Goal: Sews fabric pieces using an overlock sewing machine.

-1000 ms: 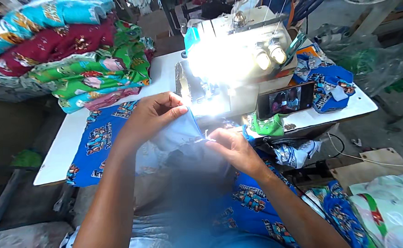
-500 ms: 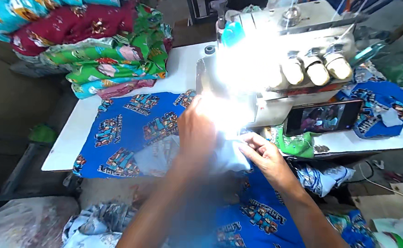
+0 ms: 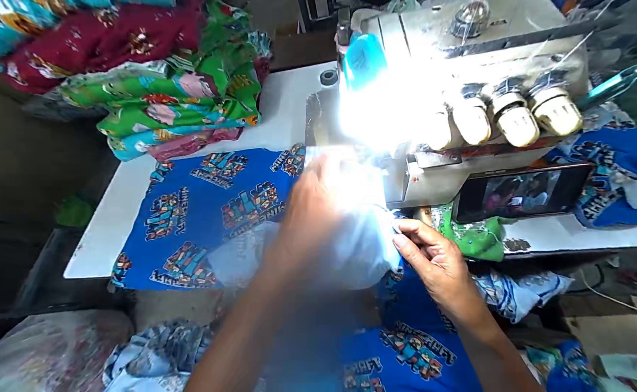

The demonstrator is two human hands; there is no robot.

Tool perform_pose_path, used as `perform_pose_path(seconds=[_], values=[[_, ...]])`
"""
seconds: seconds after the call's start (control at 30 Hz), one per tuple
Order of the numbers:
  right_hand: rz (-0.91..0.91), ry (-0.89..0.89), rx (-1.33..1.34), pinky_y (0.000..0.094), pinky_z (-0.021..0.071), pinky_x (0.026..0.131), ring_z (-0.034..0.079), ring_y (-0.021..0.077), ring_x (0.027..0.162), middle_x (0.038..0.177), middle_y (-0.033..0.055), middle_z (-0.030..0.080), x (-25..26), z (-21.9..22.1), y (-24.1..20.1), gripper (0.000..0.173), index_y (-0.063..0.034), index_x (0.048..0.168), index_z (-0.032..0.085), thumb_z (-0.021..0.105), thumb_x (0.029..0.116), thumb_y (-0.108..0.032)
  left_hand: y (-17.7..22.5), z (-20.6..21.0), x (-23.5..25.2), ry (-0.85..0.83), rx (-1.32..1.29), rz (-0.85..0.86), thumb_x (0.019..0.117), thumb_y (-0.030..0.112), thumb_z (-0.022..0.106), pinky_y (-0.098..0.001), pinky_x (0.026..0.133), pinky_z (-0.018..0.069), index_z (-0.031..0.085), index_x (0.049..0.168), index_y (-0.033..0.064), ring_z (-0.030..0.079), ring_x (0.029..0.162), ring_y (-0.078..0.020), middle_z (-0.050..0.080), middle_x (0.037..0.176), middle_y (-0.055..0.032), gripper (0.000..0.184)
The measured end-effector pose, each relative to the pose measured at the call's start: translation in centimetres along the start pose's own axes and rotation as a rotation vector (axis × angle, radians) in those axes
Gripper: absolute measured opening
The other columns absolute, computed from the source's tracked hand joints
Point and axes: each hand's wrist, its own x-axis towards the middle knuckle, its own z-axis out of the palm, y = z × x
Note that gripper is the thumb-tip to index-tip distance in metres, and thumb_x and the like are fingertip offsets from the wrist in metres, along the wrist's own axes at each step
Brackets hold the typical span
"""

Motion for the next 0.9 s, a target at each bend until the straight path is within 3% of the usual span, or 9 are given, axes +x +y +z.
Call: perform_pose_path(seconds=[0.13,0.23,0.33,0.4,0.5,0.6,0.7,0.77,0.9], values=[[-0.006,0.032,-0.060,0.0127,0.0528,0.068,0.062,-0.0022,0.072,0.087,-0.0027,0.068,0.9,0.7,-0.2,0.018,-0.0016,0.115,0.067,0.059,0.0998,-0.007,-3.6,-0.5,4.8,-0.037,-0.027,0.029,0.1047,0.018,0.052,-0.0428,0.104,0.0470,0.054,0.128,-0.0057,0.060,0.120,-0.0332,0.060,0.127,-0.0256,0.034],[0.006,0.058,-0.097,0.0151,0.0556,0.072,0.065,-0.0009,0.076,0.090,-0.0013,0.070,1.0,0.7,-0.3,0.018,-0.0023,0.114,0.068,0.062,0.0985,-0.008,-3.4,-0.6,4.4,0.101,-0.156,-0.161,0.1030,0.025,0.059,-0.0471,0.115,0.0399,0.039,0.150,-0.0081,0.046,0.141,-0.0370,0.041,0.154,-0.0306,0.061],[0.015,0.074,-0.143,0.0173,0.0573,0.076,0.067,0.0022,0.082,0.096,0.0026,0.070,0.6,0.6,-0.5,0.016,-0.0017,0.109,0.072,0.066,0.0961,-0.009,-1.1,-1.0,-2.2,0.046,-0.290,-0.396,0.0968,0.037,0.067,-0.0485,0.105,0.0494,0.008,0.166,0.0137,0.053,0.135,-0.0299,0.039,0.160,-0.0180,0.093],[0.029,0.081,-0.160,0.0184,0.0579,0.078,0.067,0.0033,0.084,0.099,0.0036,0.069,0.5,0.5,-0.5,0.014,-0.0021,0.106,0.073,0.068,0.0951,-0.009,0.0,-0.9,-8.3,-0.078,-0.246,-0.473,0.0824,0.047,0.080,-0.0575,0.096,0.0526,0.022,0.163,0.0062,0.064,0.119,-0.0355,0.058,0.140,-0.0237,0.107],[0.078,0.072,-0.145,0.0220,0.0575,0.078,0.067,0.0053,0.086,0.102,0.0042,0.069,0.5,0.7,-0.8,0.013,-0.0033,0.107,0.072,0.067,0.0962,-0.010,-1.5,-3.7,-14.9,-0.349,-0.190,-0.462,0.0803,0.044,0.079,-0.0460,0.075,0.0584,0.071,0.106,-0.0049,0.072,0.081,-0.0224,0.073,0.089,-0.0151,0.056],[0.102,0.062,-0.072,0.0242,0.0579,0.078,0.068,0.0062,0.084,0.099,0.0040,0.071,0.6,1.6,-0.9,0.014,-0.0039,0.110,0.069,0.064,0.0994,-0.010,-6.0,-10.5,-16.7,-0.260,-0.080,-0.377,0.0861,0.048,0.074,-0.0348,0.086,0.0568,0.071,0.108,-0.0004,0.068,0.092,-0.0097,0.072,0.100,-0.0096,0.053],[0.109,0.061,-0.033,0.0249,0.0554,0.075,0.066,0.0072,0.081,0.095,0.0046,0.070,0.4,2.7,-1.0,0.016,-0.0044,0.114,0.067,0.060,0.1020,-0.012,-9.7,-15.2,-15.6,-0.033,0.231,-0.357,0.0940,0.039,0.067,-0.0604,0.074,0.0512,0.066,0.113,-0.0071,0.065,0.086,-0.0386,0.067,0.098,-0.0277,0.050],[0.104,0.057,-0.006,0.0262,0.0551,0.074,0.065,0.0080,0.081,0.095,0.0053,0.069,0.2,3.4,-0.9,0.018,-0.0039,0.117,0.064,0.057,0.1038,-0.014,-8.9,-15.0,-13.4,0.030,0.327,-0.361,0.0942,0.012,0.071,-0.0788,0.091,0.0391,0.061,0.121,-0.0138,0.055,0.111,-0.0621,0.058,0.119,-0.0409,0.039],[0.088,0.047,0.023,0.0225,0.0500,0.062,0.061,0.0047,0.069,0.086,0.0018,0.068,-0.7,3.6,-0.1,0.023,-0.0085,0.125,0.058,0.054,0.1064,-0.021,-6.0,-10.6,-11.8,0.026,0.244,-0.213,0.0981,0.011,0.064,-0.0728,0.111,0.0307,0.053,0.140,-0.0086,0.039,0.139,-0.0555,0.045,0.148,-0.0344,0.048]])
